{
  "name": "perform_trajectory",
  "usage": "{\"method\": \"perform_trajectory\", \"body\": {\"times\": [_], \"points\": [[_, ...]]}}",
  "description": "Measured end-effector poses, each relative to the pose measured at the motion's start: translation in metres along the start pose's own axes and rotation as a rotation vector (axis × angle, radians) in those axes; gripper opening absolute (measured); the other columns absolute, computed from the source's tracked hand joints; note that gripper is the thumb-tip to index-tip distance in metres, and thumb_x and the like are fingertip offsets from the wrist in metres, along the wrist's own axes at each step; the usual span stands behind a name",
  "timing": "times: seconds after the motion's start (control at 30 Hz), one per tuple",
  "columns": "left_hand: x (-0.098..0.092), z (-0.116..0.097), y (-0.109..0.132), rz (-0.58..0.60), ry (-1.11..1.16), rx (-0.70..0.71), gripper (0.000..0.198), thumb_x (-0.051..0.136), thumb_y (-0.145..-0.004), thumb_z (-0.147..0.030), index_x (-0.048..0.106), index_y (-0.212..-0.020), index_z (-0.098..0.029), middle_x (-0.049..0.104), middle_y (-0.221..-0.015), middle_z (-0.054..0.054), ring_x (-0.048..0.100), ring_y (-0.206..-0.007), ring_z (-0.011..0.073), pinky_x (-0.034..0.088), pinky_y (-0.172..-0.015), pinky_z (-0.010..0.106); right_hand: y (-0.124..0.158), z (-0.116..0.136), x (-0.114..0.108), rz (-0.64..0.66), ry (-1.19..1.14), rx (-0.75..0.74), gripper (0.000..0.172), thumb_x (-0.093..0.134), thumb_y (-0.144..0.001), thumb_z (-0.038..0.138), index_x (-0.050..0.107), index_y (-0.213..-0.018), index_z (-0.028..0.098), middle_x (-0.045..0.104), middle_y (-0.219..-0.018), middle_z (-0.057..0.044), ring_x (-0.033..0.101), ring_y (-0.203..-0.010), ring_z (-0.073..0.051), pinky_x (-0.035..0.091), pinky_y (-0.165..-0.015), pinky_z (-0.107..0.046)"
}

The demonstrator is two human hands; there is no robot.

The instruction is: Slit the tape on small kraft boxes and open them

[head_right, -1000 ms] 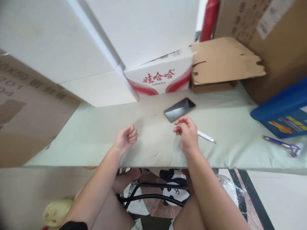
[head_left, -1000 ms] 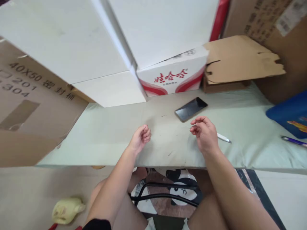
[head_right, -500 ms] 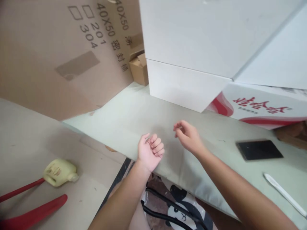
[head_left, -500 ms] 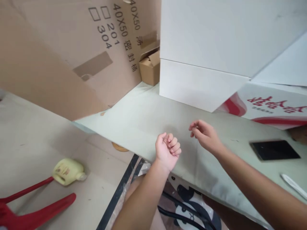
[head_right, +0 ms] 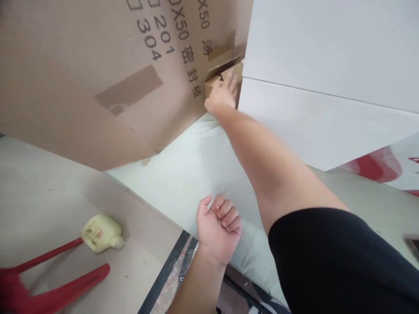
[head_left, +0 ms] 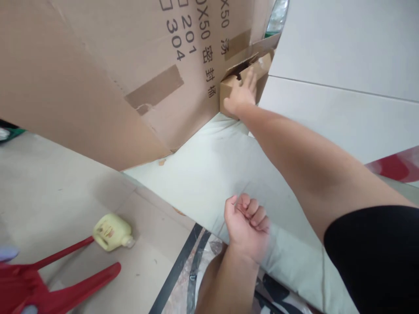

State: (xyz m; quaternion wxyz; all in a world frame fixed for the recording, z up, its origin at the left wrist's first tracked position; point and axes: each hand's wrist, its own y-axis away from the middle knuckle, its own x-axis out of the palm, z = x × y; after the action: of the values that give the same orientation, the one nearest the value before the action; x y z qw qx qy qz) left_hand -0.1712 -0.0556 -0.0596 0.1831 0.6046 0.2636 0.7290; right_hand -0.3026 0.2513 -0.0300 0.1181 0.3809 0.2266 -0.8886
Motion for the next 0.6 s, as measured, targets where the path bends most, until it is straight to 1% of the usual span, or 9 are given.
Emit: {"method": "perform_trajectory", "body": {"times": [0.03, 0.13, 0.17, 0.23, 0.27, 0.33, 0.43, 0.53, 0.6], "points": [[0.001, 0.001, -0.001, -0.007, 0.008, -0.013, 0.034, 0.058, -0.074, -0.032, 0.027, -0.065, -0.021, 0.016, -0.054, -0.008, 0.021, -0.039, 0.0062, 0.01, -0.042, 0.018, -0.009, -0.003, 0.002, -0.007, 0.0, 0.056, 0.055, 0.058, -0.085, 0.028, 0.062, -0.128, -0.005, 0.012, -0.169, -0.03, -0.002, -0.158, -0.05, 0.009, -0.122, -0.067], [0.002, 0.002, -0.001, -0.021, 0.002, -0.026, 0.032, 0.056, -0.074, -0.032, 0.027, -0.064, -0.021, 0.018, -0.053, -0.008, 0.021, -0.038, 0.006, 0.009, -0.041, 0.018, -0.02, -0.011, 0.004, 0.043, 0.008, 0.096, 0.073, 0.014, -0.096, 0.034, 0.062, -0.115, -0.017, 0.022, -0.161, -0.036, -0.001, -0.154, -0.054, 0.015, -0.117, -0.066], [0.003, 0.002, -0.001, -0.025, -0.01, -0.017, 0.032, 0.055, -0.075, -0.032, 0.027, -0.064, -0.021, 0.018, -0.052, -0.008, 0.021, -0.038, 0.0059, 0.009, -0.041, 0.018, -0.017, -0.012, 0.004, 0.071, 0.023, 0.065, 0.07, 0.017, -0.096, 0.034, 0.061, -0.117, -0.017, 0.024, -0.161, -0.035, 0.0, -0.154, -0.053, 0.015, -0.119, -0.063], [0.005, 0.001, 0.0, -0.036, -0.053, 0.02, 0.031, 0.052, -0.078, -0.033, 0.027, -0.063, -0.021, 0.019, -0.052, -0.007, 0.02, -0.038, 0.0059, 0.01, -0.041, 0.019, -0.003, -0.01, 0.001, 0.113, 0.059, -0.008, 0.058, 0.046, -0.092, 0.031, 0.056, -0.131, -0.011, 0.022, -0.165, -0.034, 0.004, -0.158, -0.049, 0.01, -0.125, -0.057], [0.006, 0.001, 0.002, -0.045, -0.08, 0.049, 0.031, 0.05, -0.08, -0.033, 0.027, -0.063, -0.021, 0.019, -0.052, -0.007, 0.019, -0.038, 0.006, 0.01, -0.041, 0.019, 0.008, -0.007, -0.001, 0.123, 0.069, -0.036, 0.064, 0.059, -0.085, 0.026, 0.052, -0.138, -0.008, 0.018, -0.168, -0.032, 0.006, -0.159, -0.047, 0.009, -0.128, -0.056], [0.008, -0.002, 0.004, -0.063, -0.138, 0.148, 0.032, 0.046, -0.084, -0.034, 0.027, -0.062, -0.02, 0.02, -0.051, -0.006, 0.019, -0.039, 0.0065, 0.011, -0.041, 0.02, 0.037, -0.001, -0.009, 0.141, 0.057, -0.074, 0.082, 0.069, -0.076, 0.021, 0.042, -0.149, -0.004, 0.01, -0.171, -0.03, 0.01, -0.161, -0.044, 0.011, -0.131, -0.056], [0.008, -0.009, 0.01, -0.064, -0.205, 0.402, 0.032, 0.038, -0.09, -0.031, 0.03, -0.062, -0.02, 0.021, -0.051, -0.006, 0.02, -0.039, 0.0072, 0.014, -0.041, 0.021, 0.094, -0.001, -0.038, 0.194, 0.006, -0.138, 0.087, 0.065, -0.079, 0.024, 0.033, -0.155, -0.003, 0.008, -0.172, -0.026, 0.01, -0.162, -0.041, 0.018, -0.13, -0.058], [0.007, -0.02, 0.014, -0.043, -0.247, 0.696, 0.031, 0.041, -0.09, -0.03, 0.031, -0.062, -0.02, 0.022, -0.051, -0.006, 0.022, -0.04, 0.0069, 0.015, -0.043, 0.022, 0.167, -0.026, -0.087, 0.189, -0.074, -0.233, 0.084, 0.063, -0.081, 0.027, 0.035, -0.157, 0.006, 0.02, -0.172, -0.021, 0.016, -0.162, -0.035, 0.02, -0.131, -0.055], [0.005, -0.025, 0.015, -0.031, -0.25, 0.878, 0.032, 0.046, -0.088, -0.034, 0.032, -0.062, -0.02, 0.023, -0.051, -0.007, 0.021, -0.04, 0.0068, 0.015, -0.042, 0.021, 0.221, -0.058, -0.13, 0.141, -0.156, -0.246, 0.076, 0.065, -0.082, 0.033, 0.045, -0.153, 0.014, 0.034, -0.167, -0.017, 0.028, -0.158, -0.035, 0.024, -0.13, -0.056]]}}
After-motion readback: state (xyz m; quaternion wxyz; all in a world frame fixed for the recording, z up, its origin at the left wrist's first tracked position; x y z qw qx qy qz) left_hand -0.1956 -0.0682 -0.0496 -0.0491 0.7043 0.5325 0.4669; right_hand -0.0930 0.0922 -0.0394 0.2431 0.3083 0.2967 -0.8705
